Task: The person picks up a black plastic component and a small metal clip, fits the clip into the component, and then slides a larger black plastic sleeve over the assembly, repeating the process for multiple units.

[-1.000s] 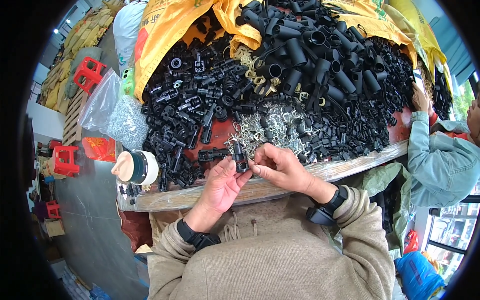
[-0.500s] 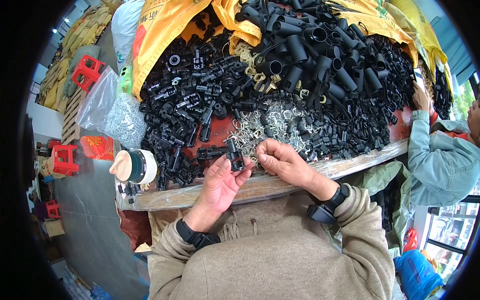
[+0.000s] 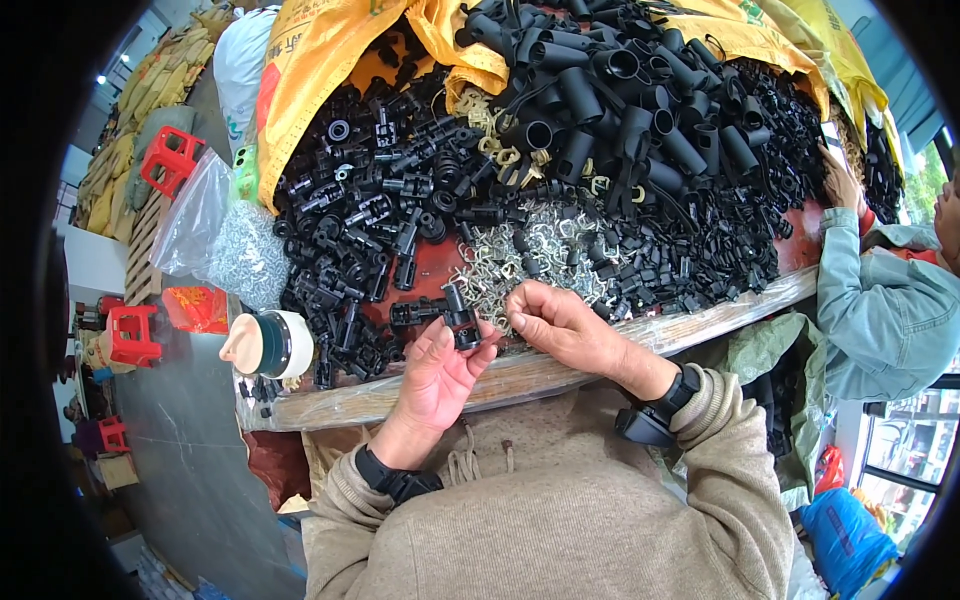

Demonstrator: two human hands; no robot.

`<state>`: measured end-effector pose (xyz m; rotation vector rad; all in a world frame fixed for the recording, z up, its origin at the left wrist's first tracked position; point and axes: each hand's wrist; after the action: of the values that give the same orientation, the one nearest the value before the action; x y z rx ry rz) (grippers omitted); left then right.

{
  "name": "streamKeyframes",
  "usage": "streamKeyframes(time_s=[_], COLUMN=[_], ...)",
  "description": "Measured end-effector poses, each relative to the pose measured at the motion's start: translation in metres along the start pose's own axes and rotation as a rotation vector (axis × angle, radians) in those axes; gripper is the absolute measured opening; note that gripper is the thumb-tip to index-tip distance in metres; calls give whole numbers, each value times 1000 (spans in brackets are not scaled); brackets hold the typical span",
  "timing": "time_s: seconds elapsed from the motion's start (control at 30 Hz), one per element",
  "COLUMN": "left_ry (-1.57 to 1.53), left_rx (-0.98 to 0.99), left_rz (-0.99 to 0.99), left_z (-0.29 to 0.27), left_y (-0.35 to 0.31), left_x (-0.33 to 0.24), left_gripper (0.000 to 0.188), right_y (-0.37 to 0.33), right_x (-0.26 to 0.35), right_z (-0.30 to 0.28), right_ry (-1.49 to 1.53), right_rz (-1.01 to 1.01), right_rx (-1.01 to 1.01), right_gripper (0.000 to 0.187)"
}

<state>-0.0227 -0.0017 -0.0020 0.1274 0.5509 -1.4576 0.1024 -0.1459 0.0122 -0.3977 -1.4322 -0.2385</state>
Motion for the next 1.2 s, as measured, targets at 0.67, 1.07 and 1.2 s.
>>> streamKeyframes(time_s=[0.67,1.07,1.2], left_ry=[-93,-23,-8], left_rx=[27,-16,-16], left_rz=[-103,-142,-161], left_z=[1,0,2], left_y=[1,1,1], left_x=[-2,0,0], left_gripper=[26,26,26], right_y=[4,2,1], right_x=[7,10,15], right_z=[8,11,13], right_ry=[-401,-387,-395], right_rz=[-248,-227,-182], right_rx=[-86,-150,-155], right_gripper=[11,15,13])
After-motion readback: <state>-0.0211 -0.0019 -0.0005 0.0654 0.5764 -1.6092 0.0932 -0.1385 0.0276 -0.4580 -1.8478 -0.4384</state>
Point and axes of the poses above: each hand's wrist, its own y-axis towards the middle knuckle, its own z-axis out of the palm, x = y × z, and after that the axes turned 5 degrees about -y, right-handed
